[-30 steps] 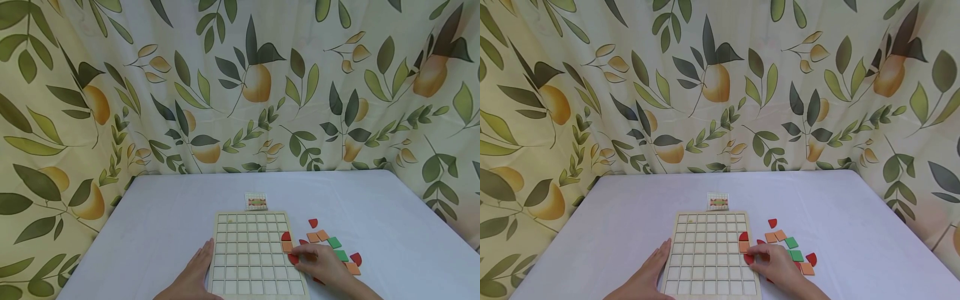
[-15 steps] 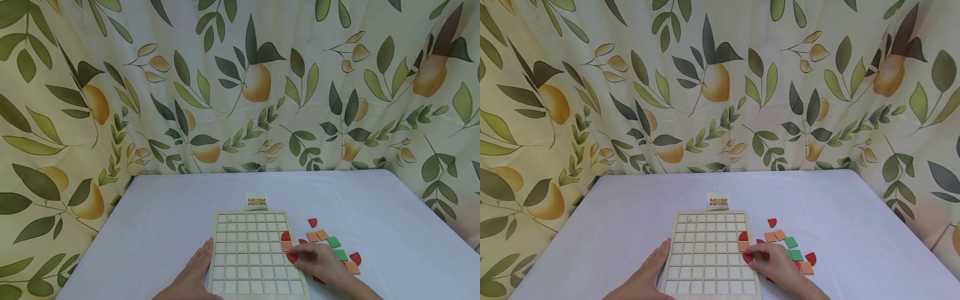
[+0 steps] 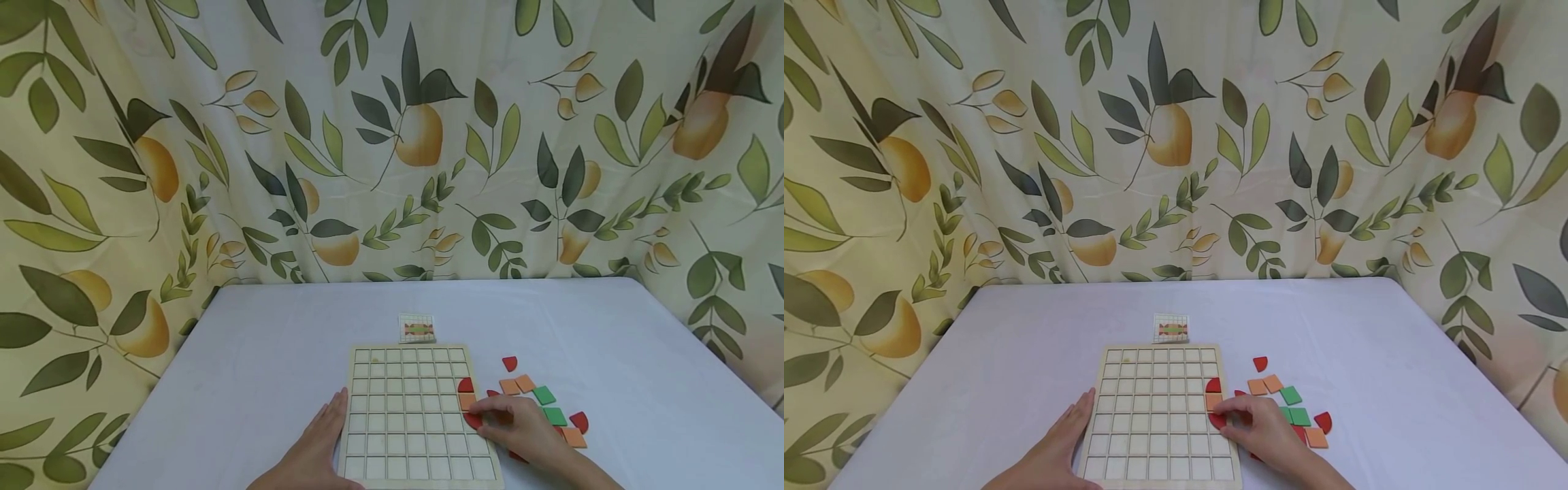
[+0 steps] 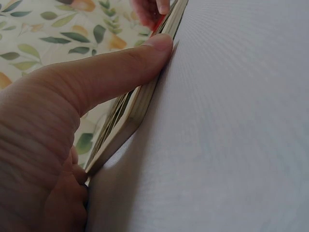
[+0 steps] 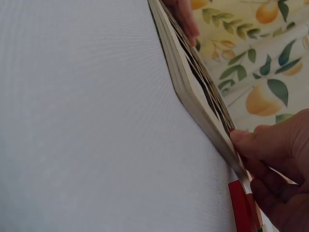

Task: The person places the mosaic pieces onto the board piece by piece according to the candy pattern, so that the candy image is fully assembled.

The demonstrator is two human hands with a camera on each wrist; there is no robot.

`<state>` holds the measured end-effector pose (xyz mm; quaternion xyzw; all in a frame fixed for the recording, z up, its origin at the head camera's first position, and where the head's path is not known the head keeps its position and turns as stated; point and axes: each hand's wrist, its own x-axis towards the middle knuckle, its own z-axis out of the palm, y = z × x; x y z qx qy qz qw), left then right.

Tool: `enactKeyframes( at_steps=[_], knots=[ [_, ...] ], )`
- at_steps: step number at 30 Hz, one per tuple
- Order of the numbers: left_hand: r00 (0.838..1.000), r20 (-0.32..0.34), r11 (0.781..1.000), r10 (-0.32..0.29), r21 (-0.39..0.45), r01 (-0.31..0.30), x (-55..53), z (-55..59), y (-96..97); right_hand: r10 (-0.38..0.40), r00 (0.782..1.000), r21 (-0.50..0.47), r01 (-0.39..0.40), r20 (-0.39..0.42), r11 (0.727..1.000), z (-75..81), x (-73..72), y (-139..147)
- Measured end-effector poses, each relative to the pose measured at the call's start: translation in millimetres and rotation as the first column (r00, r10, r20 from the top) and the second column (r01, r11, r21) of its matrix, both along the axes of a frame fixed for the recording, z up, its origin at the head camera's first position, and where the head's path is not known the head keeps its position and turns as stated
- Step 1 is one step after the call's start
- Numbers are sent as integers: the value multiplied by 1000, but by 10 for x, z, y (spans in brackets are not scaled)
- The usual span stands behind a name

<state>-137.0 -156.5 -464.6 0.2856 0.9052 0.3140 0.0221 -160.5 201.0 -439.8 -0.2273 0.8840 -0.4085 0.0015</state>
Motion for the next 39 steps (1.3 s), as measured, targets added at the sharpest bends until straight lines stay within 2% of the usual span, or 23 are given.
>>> enactKeyframes(
  at_steps=[8,13,17,26,33,36,39],
  knots=[
    [999,35,1000,11,12,-12,-3,15,17,-10,996,5,9,93,1000,27,-27,-9],
    [1000,17,1000,5,11,-5,0,20,16,-6,998,26,4,70,1000,15,-35,7],
    [999,35,1000,5,13,-5,-7,12,10,-2,999,36,1,48,999,12,-37,14],
    [1000,14,1000,-14,11,14,-13,-21,3,-17,994,-2,18,109,1000,28,-23,-4],
    [1000,1,1000,-24,12,24,-8,-12,2,-73,987,-18,76,143,997,31,-41,1],
    [1000,-12,1000,-24,2,24,-10,-6,3,-139,982,-24,144,124,989,42,-91,10],
    [1000,14,1000,-20,11,20,-10,1,6,-234,960,-26,241,154,970,73,-146,14]
  ],
)
